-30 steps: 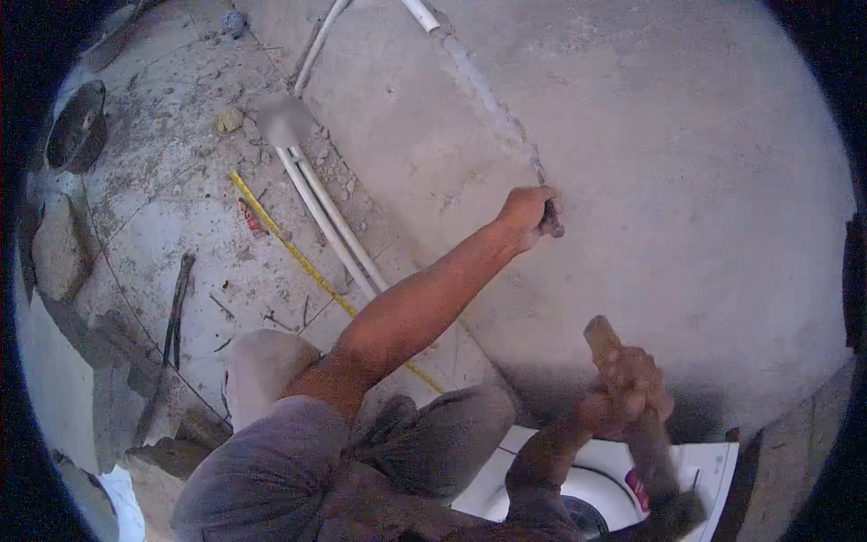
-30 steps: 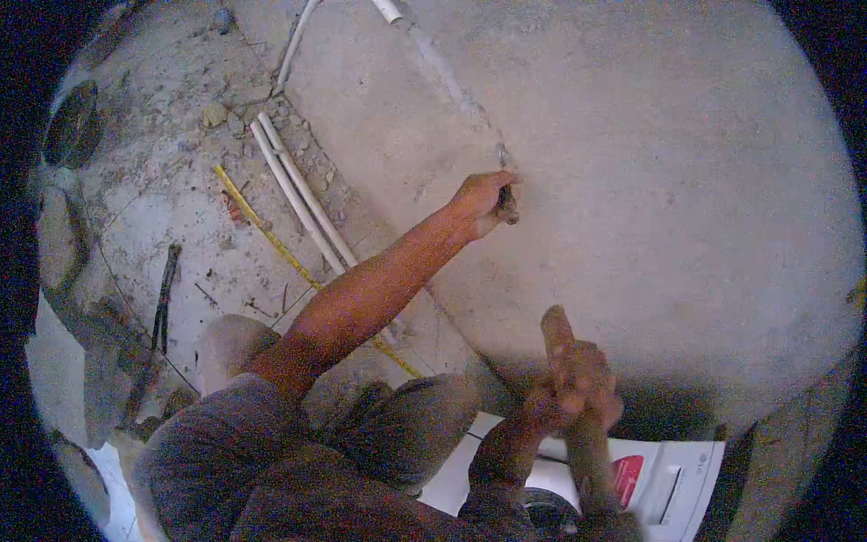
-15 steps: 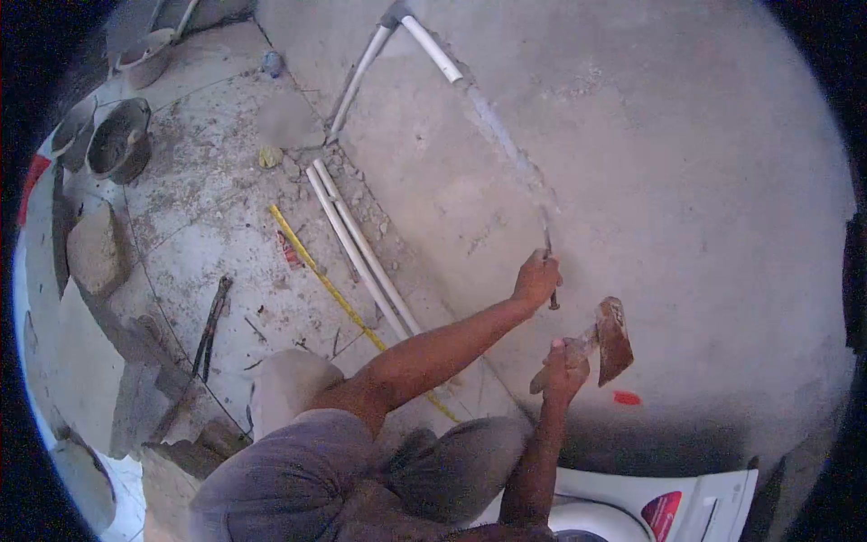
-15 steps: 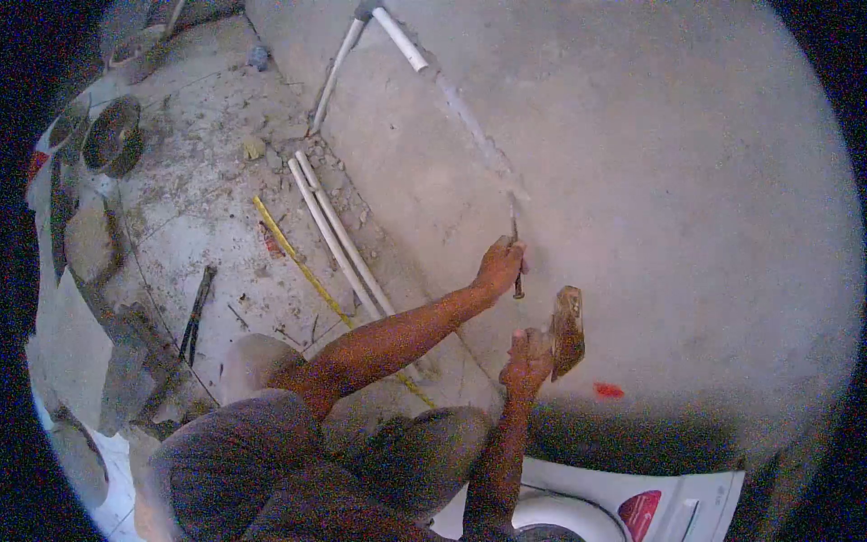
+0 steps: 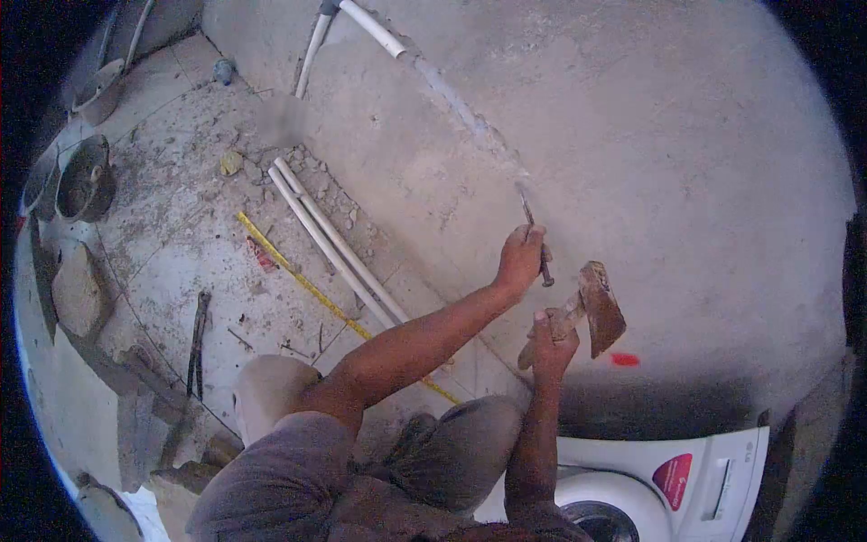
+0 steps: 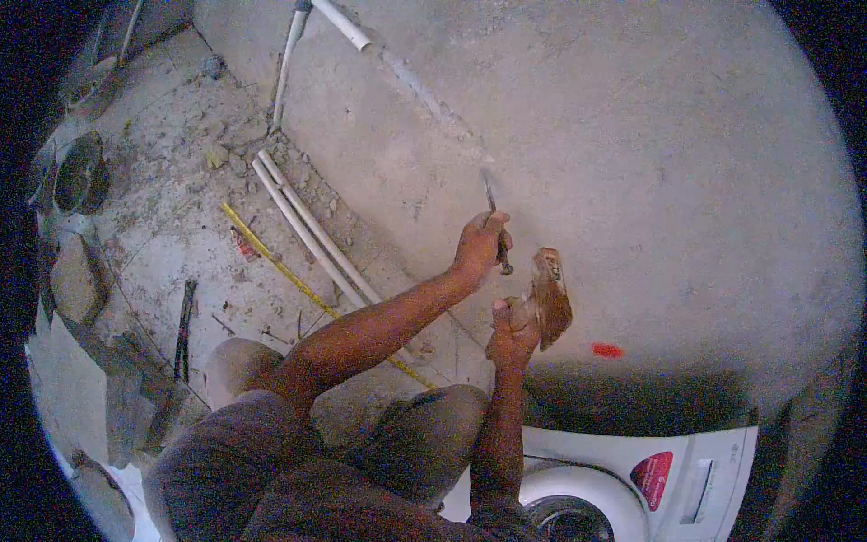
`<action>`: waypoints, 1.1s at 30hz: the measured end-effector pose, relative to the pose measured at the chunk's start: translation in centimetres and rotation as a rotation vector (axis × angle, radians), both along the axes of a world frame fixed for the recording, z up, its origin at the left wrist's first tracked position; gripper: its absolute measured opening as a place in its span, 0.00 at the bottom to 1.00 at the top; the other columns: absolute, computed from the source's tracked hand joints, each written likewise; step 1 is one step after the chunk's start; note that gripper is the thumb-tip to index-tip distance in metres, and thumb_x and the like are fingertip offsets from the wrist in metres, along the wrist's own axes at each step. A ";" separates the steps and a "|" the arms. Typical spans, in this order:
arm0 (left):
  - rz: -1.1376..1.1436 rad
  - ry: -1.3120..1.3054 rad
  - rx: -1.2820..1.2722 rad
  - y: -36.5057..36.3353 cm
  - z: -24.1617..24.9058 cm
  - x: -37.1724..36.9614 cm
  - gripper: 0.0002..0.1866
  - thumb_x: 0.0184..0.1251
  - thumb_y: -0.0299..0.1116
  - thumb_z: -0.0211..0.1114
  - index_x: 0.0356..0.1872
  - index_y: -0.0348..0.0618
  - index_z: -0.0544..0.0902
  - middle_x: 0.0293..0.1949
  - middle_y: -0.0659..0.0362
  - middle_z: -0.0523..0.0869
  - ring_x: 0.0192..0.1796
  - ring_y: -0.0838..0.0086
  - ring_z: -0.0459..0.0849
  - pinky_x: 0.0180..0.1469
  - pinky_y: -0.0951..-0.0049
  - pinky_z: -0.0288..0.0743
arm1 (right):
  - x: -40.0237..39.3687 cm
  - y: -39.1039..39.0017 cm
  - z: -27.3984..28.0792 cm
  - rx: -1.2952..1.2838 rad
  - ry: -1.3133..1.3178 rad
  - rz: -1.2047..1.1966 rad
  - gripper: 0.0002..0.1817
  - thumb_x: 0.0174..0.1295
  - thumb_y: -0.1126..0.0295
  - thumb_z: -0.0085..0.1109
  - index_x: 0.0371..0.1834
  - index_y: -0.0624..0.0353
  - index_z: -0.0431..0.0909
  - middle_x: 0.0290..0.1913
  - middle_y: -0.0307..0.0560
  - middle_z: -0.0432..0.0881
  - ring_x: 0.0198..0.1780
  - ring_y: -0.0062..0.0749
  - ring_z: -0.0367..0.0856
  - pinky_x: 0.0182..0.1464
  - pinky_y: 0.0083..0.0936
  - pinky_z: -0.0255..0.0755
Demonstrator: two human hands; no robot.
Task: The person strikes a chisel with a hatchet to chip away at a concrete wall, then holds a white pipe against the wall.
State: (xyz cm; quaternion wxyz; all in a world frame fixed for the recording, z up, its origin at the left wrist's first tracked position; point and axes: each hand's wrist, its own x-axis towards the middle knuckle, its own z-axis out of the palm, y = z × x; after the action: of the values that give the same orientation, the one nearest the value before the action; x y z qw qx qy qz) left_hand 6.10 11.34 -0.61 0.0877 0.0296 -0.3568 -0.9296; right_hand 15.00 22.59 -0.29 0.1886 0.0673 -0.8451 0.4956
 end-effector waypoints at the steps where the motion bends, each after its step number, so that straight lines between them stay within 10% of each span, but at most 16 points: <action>1: 0.000 0.001 0.001 -0.4 0.2 0.0 0.14 0.58 0.40 0.46 0.33 0.39 0.71 0.16 0.60 0.73 0.16 0.79 0.67 0.18 0.79 0.61 | -0.2 0.2 -0.2 0.074 0.036 0.016 0.09 0.48 0.69 0.57 0.28 0.63 0.70 0.17 0.38 0.70 0.18 0.20 0.68 0.21 0.17 0.63; 16: -0.194 -0.098 0.360 -5.3 0.9 -1.5 0.08 0.49 0.33 0.56 0.19 0.40 0.73 0.13 0.60 0.71 0.11 0.78 0.65 0.14 0.77 0.61 | 2.3 0.1 3.9 0.581 0.408 -0.093 0.13 0.50 0.61 0.52 0.31 0.59 0.70 0.22 0.41 0.72 0.23 0.29 0.70 0.26 0.26 0.65; 20: -0.247 -0.151 0.352 -7.4 1.4 -1.5 0.06 0.48 0.31 0.57 0.19 0.40 0.73 0.12 0.62 0.69 0.11 0.78 0.64 0.14 0.77 0.62 | 5.3 -8.2 14.1 1.434 -0.601 -0.212 0.16 0.52 0.55 0.46 0.31 0.56 0.71 0.23 0.44 0.74 0.26 0.37 0.72 0.31 0.36 0.67; 22: -0.269 -0.160 0.351 -7.7 1.1 -1.5 0.06 0.48 0.31 0.57 0.20 0.40 0.74 0.12 0.62 0.68 0.10 0.78 0.63 0.14 0.76 0.62 | 5.0 -8.1 11.6 1.460 -0.482 -0.448 0.17 0.53 0.55 0.45 0.31 0.59 0.71 0.25 0.45 0.75 0.28 0.41 0.73 0.32 0.38 0.67; 25: -0.301 -0.121 0.353 -8.4 1.2 -1.3 0.06 0.49 0.31 0.57 0.20 0.40 0.73 0.12 0.63 0.68 0.10 0.78 0.62 0.13 0.77 0.59 | 0.6 -3.3 3.2 1.229 0.031 -0.062 0.17 0.53 0.59 0.47 0.39 0.60 0.70 0.30 0.51 0.76 0.34 0.47 0.73 0.39 0.35 0.66; 27: -0.222 -0.129 0.322 -7.9 0.5 -1.1 0.07 0.50 0.31 0.56 0.20 0.40 0.72 0.12 0.63 0.68 0.10 0.79 0.62 0.11 0.79 0.55 | -1.9 -1.4 -0.9 0.998 -0.115 0.022 0.21 0.52 0.58 0.48 0.44 0.61 0.69 0.33 0.52 0.76 0.35 0.47 0.73 0.43 0.34 0.65; 33: -0.322 -0.068 0.466 -7.6 -0.1 -2.1 0.05 0.48 0.27 0.54 0.17 0.39 0.70 0.14 0.59 0.70 0.14 0.74 0.68 0.17 0.73 0.65 | 5.9 -4.3 7.0 0.752 0.184 -0.022 0.22 0.51 0.58 0.51 0.45 0.60 0.69 0.37 0.54 0.76 0.41 0.38 0.74 0.47 0.29 0.65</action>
State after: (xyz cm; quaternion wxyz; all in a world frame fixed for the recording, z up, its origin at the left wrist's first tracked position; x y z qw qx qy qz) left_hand 4.03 3.78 -0.66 -0.0821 0.0231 -0.1364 -0.9870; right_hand 20.92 18.25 6.70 0.2309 0.1669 -0.9481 0.1411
